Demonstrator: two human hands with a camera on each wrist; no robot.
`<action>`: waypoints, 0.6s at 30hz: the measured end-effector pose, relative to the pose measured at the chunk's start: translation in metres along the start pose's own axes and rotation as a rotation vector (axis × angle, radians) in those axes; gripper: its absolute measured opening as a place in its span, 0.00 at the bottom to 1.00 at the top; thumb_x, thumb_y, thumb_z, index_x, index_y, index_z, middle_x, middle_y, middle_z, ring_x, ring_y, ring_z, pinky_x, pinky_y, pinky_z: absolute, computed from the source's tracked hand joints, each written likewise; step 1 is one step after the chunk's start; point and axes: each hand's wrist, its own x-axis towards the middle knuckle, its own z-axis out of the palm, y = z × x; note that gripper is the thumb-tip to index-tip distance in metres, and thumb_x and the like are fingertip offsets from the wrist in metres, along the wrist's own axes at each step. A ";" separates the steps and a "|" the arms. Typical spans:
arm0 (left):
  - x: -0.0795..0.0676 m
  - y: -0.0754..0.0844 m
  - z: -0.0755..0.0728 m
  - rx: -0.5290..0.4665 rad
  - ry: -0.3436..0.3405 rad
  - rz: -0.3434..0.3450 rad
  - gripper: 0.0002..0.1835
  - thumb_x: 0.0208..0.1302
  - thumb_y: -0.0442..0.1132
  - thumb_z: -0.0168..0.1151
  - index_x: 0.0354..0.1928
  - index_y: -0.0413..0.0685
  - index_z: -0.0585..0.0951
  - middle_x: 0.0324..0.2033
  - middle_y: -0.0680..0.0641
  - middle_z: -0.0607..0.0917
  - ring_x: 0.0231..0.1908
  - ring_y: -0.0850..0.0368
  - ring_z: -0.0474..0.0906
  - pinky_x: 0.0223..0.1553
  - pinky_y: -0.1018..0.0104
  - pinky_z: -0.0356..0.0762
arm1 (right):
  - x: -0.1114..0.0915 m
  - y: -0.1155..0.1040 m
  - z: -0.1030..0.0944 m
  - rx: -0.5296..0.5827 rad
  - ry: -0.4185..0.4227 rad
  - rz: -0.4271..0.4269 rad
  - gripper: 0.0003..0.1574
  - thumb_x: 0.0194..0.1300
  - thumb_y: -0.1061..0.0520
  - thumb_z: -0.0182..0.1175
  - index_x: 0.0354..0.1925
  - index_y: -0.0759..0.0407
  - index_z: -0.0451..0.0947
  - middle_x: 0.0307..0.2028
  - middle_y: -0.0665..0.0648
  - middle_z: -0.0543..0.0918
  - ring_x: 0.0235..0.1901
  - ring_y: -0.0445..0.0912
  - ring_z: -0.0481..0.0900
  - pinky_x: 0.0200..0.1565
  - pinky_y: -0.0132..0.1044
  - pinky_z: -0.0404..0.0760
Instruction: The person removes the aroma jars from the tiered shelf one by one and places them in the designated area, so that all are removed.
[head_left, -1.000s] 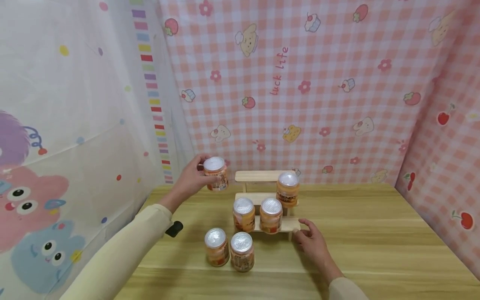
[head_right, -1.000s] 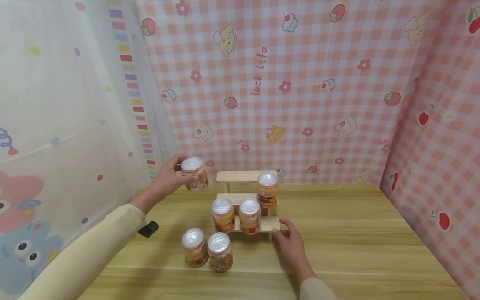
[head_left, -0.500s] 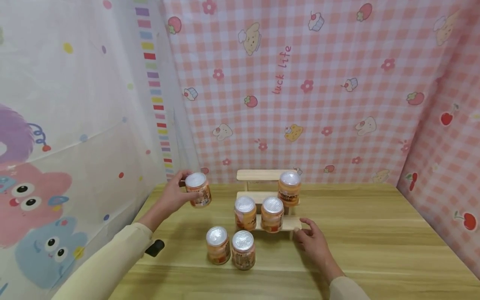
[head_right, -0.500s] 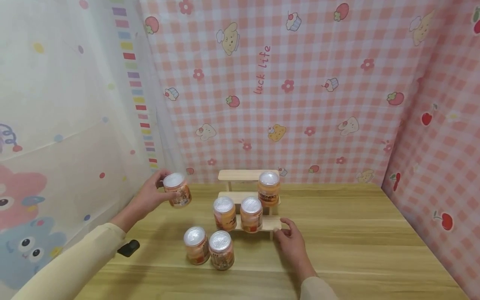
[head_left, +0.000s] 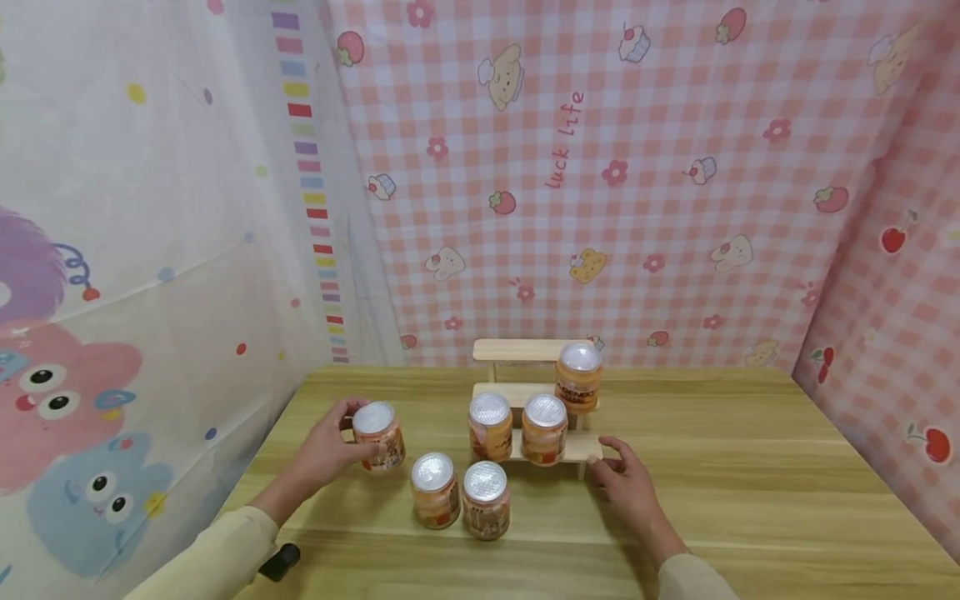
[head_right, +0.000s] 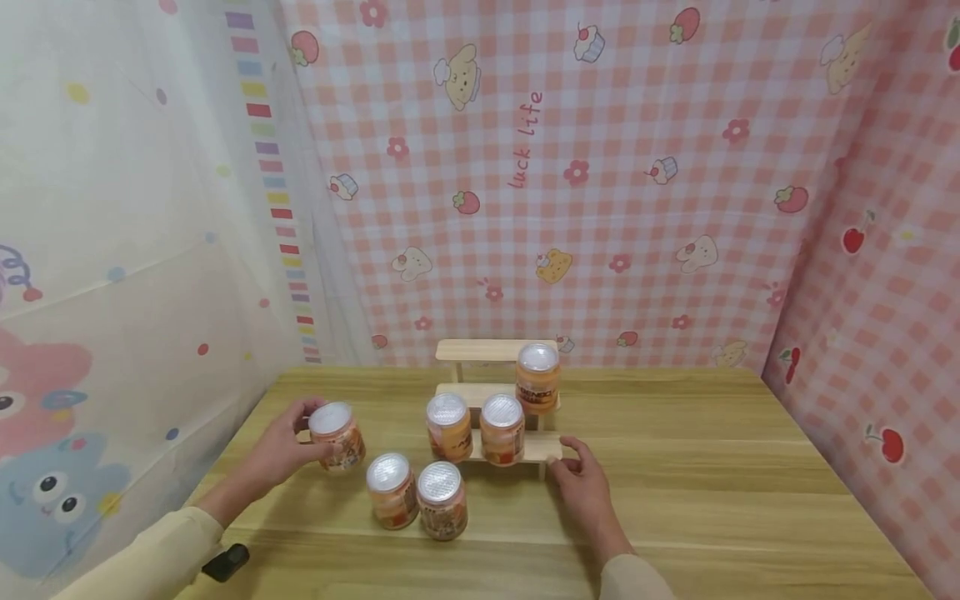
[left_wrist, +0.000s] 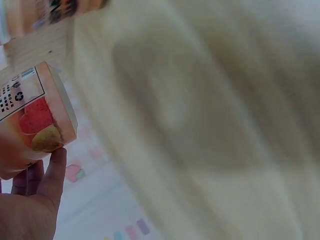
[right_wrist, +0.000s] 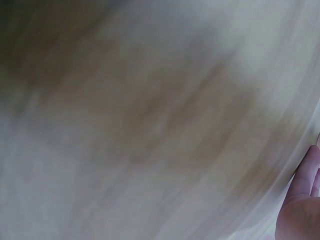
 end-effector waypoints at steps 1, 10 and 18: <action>-0.003 -0.002 0.001 -0.001 -0.002 -0.003 0.36 0.52 0.37 0.77 0.60 0.36 0.69 0.52 0.37 0.74 0.55 0.39 0.72 0.45 0.57 0.78 | 0.000 0.000 0.000 0.004 0.001 -0.001 0.30 0.73 0.59 0.57 0.68 0.65 0.63 0.45 0.69 0.79 0.38 0.49 0.82 0.39 0.41 0.83; -0.022 -0.015 0.013 -0.041 -0.023 -0.016 0.37 0.50 0.34 0.79 0.60 0.36 0.69 0.51 0.39 0.75 0.54 0.42 0.74 0.45 0.61 0.78 | -0.001 -0.003 0.000 0.007 -0.005 0.000 0.30 0.73 0.59 0.57 0.68 0.65 0.62 0.46 0.68 0.78 0.38 0.49 0.82 0.39 0.40 0.83; -0.027 -0.022 0.021 -0.081 -0.039 -0.040 0.36 0.49 0.30 0.78 0.59 0.35 0.69 0.52 0.38 0.75 0.54 0.42 0.74 0.48 0.58 0.78 | 0.000 0.000 -0.001 0.005 -0.008 -0.008 0.31 0.72 0.59 0.57 0.68 0.65 0.62 0.46 0.69 0.79 0.38 0.49 0.82 0.39 0.40 0.83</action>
